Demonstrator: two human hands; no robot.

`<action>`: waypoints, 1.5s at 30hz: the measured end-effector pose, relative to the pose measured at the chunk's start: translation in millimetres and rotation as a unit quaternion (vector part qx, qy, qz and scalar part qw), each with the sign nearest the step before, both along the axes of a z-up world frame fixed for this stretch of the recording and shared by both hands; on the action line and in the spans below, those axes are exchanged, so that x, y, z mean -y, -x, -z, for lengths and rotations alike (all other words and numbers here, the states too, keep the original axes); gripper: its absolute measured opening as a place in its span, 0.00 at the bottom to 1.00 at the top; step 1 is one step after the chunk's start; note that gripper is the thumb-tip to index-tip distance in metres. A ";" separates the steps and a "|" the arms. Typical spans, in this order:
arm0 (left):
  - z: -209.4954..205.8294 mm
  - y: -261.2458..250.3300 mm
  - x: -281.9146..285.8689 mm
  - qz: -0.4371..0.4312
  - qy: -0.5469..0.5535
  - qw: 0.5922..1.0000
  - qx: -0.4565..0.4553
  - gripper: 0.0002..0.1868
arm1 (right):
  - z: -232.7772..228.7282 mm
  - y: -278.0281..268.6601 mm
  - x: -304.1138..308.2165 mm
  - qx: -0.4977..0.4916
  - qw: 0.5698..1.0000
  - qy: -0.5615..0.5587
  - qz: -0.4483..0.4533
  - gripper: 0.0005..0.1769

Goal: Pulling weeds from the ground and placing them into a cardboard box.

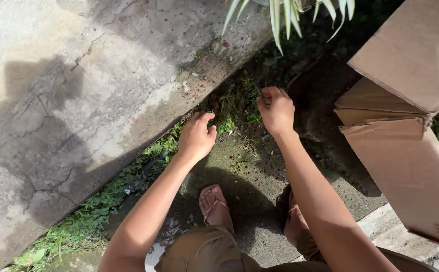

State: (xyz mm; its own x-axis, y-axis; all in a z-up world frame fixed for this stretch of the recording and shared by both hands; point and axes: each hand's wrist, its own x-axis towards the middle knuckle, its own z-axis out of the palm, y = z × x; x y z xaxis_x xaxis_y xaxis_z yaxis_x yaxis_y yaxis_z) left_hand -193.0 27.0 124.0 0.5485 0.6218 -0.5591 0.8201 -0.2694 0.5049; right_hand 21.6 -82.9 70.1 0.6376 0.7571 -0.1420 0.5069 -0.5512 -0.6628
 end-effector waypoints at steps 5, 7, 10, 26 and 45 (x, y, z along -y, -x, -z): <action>60.3 -1.8 16.0 0.009 -0.024 1.000 0.004 0.20 | 33.6 28.9 -40.4 0.109 0.990 0.085 -0.038 0.31; 66.8 -13.8 16.3 0.015 -0.017 1.000 0.001 0.21 | 45.6 38.4 -51.8 0.133 0.985 0.098 -0.045 0.36; 105.5 -28.4 21.6 0.012 -0.032 0.999 -0.019 0.27 | 80.6 43.4 -50.1 0.079 0.987 0.138 -0.010 0.33; 128.3 -70.0 17.3 -0.007 0.047 0.998 -0.030 0.13 | 89.6 16.5 -16.9 -0.238 0.947 0.070 0.204 0.06; 115.0 10.6 106.7 0.191 -0.273 0.907 0.258 0.10 | 98.1 87.3 72.3 -0.488 0.842 -0.003 0.228 0.09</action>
State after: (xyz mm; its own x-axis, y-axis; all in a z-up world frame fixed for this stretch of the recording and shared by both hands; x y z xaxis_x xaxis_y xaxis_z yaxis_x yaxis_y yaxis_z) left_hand -203.6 -79.8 9.0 0.8834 0.4378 0.1669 0.3066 -0.8095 0.5007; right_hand -65.8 -155.3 -28.0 0.4433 0.4684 -0.7643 -0.5449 -0.5362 -0.6447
